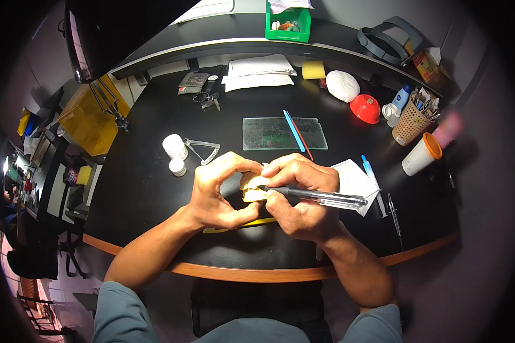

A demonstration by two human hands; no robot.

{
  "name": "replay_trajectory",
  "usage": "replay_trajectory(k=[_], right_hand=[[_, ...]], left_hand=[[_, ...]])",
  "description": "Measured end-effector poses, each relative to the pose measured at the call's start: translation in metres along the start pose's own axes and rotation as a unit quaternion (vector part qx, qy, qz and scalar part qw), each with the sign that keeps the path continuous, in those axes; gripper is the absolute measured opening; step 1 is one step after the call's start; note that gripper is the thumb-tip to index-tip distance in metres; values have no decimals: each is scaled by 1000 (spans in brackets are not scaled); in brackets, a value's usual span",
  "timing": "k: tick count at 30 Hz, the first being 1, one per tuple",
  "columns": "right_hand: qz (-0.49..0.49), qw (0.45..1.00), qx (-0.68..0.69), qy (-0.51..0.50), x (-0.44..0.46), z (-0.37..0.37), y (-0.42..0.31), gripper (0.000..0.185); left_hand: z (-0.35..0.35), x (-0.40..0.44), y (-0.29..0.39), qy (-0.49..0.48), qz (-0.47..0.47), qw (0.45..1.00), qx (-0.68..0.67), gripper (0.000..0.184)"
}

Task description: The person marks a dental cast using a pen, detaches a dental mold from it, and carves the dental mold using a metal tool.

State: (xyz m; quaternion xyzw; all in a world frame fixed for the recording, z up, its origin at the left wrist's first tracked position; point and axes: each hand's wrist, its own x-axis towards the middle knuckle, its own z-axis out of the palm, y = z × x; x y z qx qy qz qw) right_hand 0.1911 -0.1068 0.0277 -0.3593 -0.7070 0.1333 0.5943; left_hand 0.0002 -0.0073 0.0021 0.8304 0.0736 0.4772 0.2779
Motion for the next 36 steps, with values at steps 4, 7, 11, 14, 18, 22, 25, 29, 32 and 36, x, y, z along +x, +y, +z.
replay_trajectory(k=[4, 7, 11, 14, 18, 22, 25, 29, 32, 36], right_hand=[[3, 1000, -6, -2, 0, 0, 0, 12], [0, 1000, -15, -3, 0, 0, 2, 12], [4, 1000, -17, -4, 0, 0, 2, 12], [7, 1000, -20, -3, -1, 0, 3, 13], [5, 1000, -21, 3, -2, 1, 4, 14], [3, 1000, -22, 1, 0, 1, 2, 14], [0, 1000, -24, 0, -1, 1, 2, 14], [0, 1000, -20, -8, 0, 0, 1, 13], [8, 1000, -16, -1, -1, 1, 1, 12], [11, 1000, -20, -1, -1, 0, 1, 12]], left_hand=[[-1, -1, -2, -1, -2, 1000, -4, 47], [-1, 0, -2, -1, 2, 1000, 0, 48], [0, -1, -4, 4, 9, 1000, 0, 48], [0, -1, -4, 3, 11, 1000, 0, 48], [0, -1, -3, 1, 9, 1000, 0, 48], [0, -1, -3, 5, 9, 1000, -3, 48], [-1, 0, -2, 2, 9, 1000, 1, 47], [-1, 0, -2, 0, 11, 1000, 3, 47], [-1, 0, -2, -1, 10, 1000, 1, 48], [0, -1, -3, 1, 11, 1000, -1, 48]])
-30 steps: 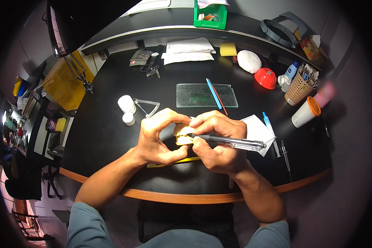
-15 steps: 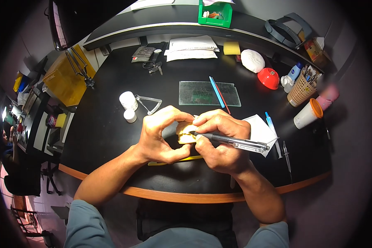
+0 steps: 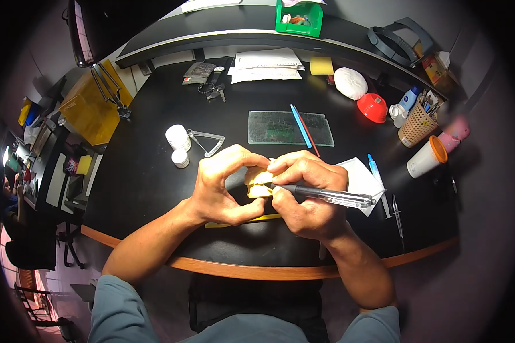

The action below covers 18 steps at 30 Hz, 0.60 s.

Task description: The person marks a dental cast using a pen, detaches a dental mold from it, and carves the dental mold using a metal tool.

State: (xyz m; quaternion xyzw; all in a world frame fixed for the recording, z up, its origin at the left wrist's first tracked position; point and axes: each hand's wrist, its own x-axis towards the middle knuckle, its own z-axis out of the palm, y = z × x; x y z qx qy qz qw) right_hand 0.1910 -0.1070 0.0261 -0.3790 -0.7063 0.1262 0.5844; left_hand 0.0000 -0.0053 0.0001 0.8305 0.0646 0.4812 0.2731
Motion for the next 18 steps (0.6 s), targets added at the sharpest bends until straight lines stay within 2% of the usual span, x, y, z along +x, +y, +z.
replay_trajectory(k=[18], right_hand=[[0, 1000, -6, -7, 0, 0, 0, 13]], left_hand=[[0, -1, -2, 0, 7, 1000, 1, 49]])
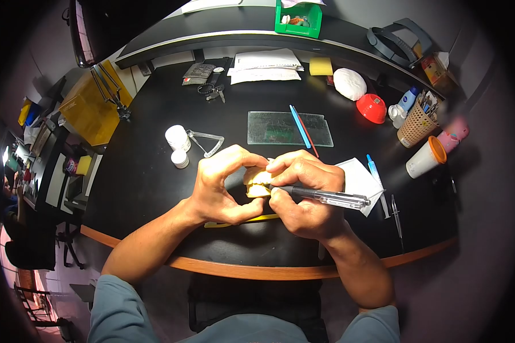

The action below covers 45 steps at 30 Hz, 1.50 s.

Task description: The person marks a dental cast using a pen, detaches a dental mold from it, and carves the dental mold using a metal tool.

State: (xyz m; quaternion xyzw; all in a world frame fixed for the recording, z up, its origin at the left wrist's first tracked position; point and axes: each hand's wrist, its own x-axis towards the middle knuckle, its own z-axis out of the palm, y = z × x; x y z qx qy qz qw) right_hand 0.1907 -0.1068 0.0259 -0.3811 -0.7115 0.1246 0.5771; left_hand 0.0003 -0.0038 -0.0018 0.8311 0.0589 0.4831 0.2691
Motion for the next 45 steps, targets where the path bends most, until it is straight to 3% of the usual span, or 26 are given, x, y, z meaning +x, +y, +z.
replay_trajectory(k=[30, 45], right_hand=[[32, 997, 51, 43, -1, 0, -1, 5], [17, 989, -64, 133, 1, 5, 9, 14]], left_hand=[[1, 1, 3, -6, -9, 1000, 7, 49], [0, 4, 3, 39, -51, 996, 65, 48]])
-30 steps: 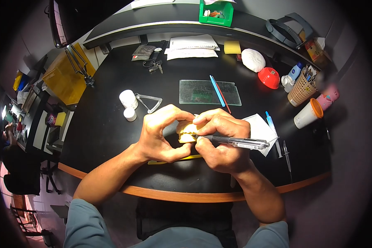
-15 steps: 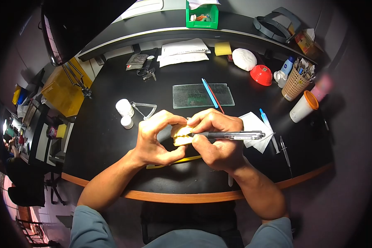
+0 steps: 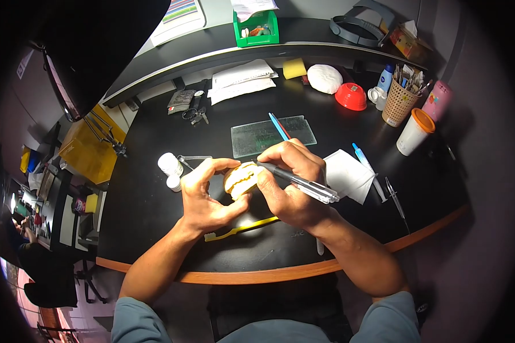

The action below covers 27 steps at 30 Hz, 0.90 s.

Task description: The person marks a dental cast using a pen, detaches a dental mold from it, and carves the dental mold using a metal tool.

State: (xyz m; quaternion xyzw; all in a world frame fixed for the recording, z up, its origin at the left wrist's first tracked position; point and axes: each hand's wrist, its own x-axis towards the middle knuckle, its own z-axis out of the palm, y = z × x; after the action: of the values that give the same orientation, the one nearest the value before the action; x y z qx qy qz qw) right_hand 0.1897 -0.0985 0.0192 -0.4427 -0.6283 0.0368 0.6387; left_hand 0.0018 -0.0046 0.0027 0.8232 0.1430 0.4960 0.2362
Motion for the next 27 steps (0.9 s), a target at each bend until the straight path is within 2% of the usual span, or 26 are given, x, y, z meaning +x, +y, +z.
replay_trajectory(k=[5, 8, 9, 12, 15, 24, 27], right_hand=[[7, 1000, -9, -6, 1, 0, -3, 15], [-14, 998, -45, -33, 2, -3, -5, 15], [-55, 994, -70, -69, 5, -7, -8, 10], [-46, 994, -67, -76, 4, -8, -9, 11], [-8, 999, -34, -22, 2, 0, -10, 14], [-5, 999, -36, -32, 1, 0, -8, 16], [-16, 994, -54, -96, 0, -7, -7, 14]], left_hand=[[0, -1, 1, -3, -17, 1000, -16, 48], [-1, -3, 2, -19, -23, 999, -28, 50], [-1, -3, 1, -20, -22, 999, -29, 50], [1, -3, 1, -24, -17, 999, -25, 50], [1, -3, 2, -25, -10, 999, -20, 50], [1, -2, 5, -20, -3, 1000, -7, 49], [1, -3, 4, -22, -19, 1000, -6, 49]])
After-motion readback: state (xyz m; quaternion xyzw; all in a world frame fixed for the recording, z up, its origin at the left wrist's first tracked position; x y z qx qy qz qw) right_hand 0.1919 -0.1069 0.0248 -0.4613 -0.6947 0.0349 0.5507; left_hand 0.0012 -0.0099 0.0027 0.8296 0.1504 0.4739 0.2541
